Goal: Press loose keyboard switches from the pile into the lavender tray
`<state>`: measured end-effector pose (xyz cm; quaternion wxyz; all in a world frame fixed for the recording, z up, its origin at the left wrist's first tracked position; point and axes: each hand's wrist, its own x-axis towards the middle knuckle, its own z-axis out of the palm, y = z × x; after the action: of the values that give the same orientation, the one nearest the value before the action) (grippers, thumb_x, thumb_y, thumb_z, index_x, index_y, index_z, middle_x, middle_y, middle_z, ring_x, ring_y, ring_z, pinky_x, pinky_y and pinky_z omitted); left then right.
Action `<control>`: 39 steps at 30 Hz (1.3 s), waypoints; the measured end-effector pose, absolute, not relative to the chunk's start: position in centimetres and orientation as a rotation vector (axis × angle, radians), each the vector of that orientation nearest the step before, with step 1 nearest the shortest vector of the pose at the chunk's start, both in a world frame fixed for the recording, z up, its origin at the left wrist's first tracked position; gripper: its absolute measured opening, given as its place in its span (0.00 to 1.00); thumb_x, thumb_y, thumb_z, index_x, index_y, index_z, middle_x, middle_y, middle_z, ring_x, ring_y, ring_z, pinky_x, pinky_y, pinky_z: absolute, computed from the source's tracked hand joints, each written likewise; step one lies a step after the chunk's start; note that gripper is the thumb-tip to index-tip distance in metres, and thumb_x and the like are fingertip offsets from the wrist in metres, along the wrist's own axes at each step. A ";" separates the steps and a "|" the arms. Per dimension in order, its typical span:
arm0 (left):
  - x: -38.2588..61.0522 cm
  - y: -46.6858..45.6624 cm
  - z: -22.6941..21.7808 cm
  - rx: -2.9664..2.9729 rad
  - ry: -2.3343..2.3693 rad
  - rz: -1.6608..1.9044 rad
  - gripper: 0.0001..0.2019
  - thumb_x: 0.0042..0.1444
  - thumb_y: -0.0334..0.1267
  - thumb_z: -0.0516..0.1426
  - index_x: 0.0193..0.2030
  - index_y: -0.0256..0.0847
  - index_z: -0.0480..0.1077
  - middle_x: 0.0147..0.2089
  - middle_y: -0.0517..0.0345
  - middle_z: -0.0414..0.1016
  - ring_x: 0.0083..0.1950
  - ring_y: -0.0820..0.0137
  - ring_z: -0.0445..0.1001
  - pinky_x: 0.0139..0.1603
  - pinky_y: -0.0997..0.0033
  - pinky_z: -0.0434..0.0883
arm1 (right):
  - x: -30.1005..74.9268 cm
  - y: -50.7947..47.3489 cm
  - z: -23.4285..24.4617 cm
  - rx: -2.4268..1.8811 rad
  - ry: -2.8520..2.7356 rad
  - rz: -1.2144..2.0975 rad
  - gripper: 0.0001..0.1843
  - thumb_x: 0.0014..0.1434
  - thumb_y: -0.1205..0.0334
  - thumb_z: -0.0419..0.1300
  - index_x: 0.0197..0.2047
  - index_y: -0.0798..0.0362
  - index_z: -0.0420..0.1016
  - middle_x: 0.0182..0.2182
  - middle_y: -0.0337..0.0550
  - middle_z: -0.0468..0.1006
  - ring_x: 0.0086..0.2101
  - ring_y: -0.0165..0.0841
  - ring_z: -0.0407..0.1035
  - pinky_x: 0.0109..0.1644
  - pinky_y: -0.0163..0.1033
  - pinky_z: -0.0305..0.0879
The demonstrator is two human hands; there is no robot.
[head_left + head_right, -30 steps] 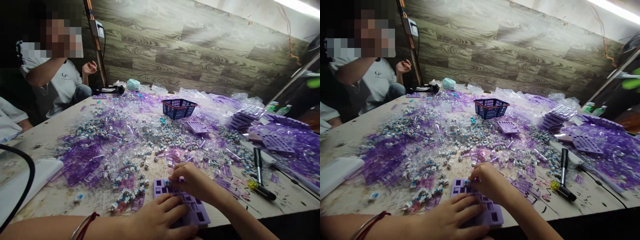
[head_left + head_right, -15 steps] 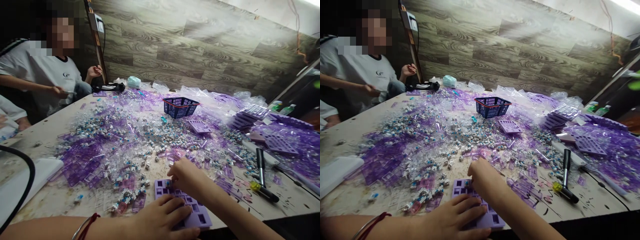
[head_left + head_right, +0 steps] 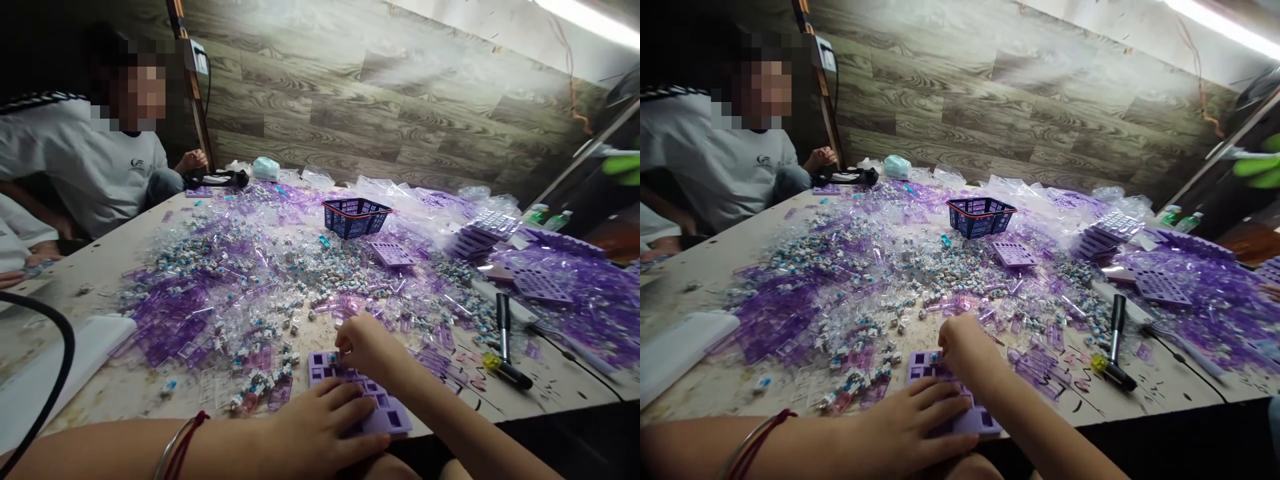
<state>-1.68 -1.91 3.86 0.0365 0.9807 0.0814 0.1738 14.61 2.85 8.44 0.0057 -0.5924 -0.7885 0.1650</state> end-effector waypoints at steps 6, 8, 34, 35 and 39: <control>-1.6 -1.8 4.1 2.998 0.226 0.539 0.24 0.58 0.40 0.54 0.61 0.41 0.59 0.57 0.48 0.65 0.56 0.57 0.63 0.57 0.55 0.64 | 16.7 2.2 8.4 -1.550 -2.275 0.865 0.12 0.48 0.76 0.63 0.35 0.53 0.82 0.27 0.40 0.80 0.27 0.29 0.72 0.30 0.30 0.62; -1.5 -1.8 4.2 2.992 0.231 0.534 0.24 0.58 0.39 0.54 0.61 0.41 0.59 0.56 0.49 0.66 0.56 0.57 0.63 0.57 0.55 0.63 | 16.9 2.3 8.4 -1.487 -2.284 0.844 0.11 0.49 0.76 0.63 0.33 0.54 0.82 0.28 0.41 0.80 0.28 0.29 0.72 0.31 0.30 0.62; -1.0 -1.8 2.7 3.030 0.285 0.761 0.16 0.65 0.40 0.51 0.58 0.46 0.63 0.55 0.54 0.69 0.53 0.61 0.67 0.52 0.59 0.67 | 16.2 4.4 8.1 -1.614 -2.473 0.887 0.09 0.43 0.75 0.65 0.29 0.56 0.83 0.23 0.43 0.80 0.23 0.29 0.69 0.23 0.29 0.54; -1.0 -1.7 2.7 3.036 0.283 0.766 0.16 0.65 0.41 0.51 0.58 0.46 0.63 0.55 0.54 0.68 0.53 0.60 0.67 0.52 0.59 0.67 | 16.4 4.2 8.0 -1.572 -2.481 0.879 0.10 0.43 0.76 0.65 0.29 0.54 0.83 0.23 0.42 0.80 0.22 0.28 0.68 0.23 0.29 0.53; -1.4 -1.6 3.3 3.046 0.245 0.652 0.18 0.63 0.41 0.52 0.59 0.44 0.63 0.56 0.52 0.67 0.54 0.59 0.66 0.52 0.58 0.68 | 16.8 3.1 7.9 -1.512 -2.440 0.756 0.11 0.43 0.78 0.64 0.28 0.53 0.83 0.22 0.40 0.79 0.23 0.28 0.69 0.25 0.29 0.56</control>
<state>-1.35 -1.65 3.28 0.0086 0.9748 0.0785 0.2086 16.77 3.11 7.85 0.0865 -0.5073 -0.8190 0.2538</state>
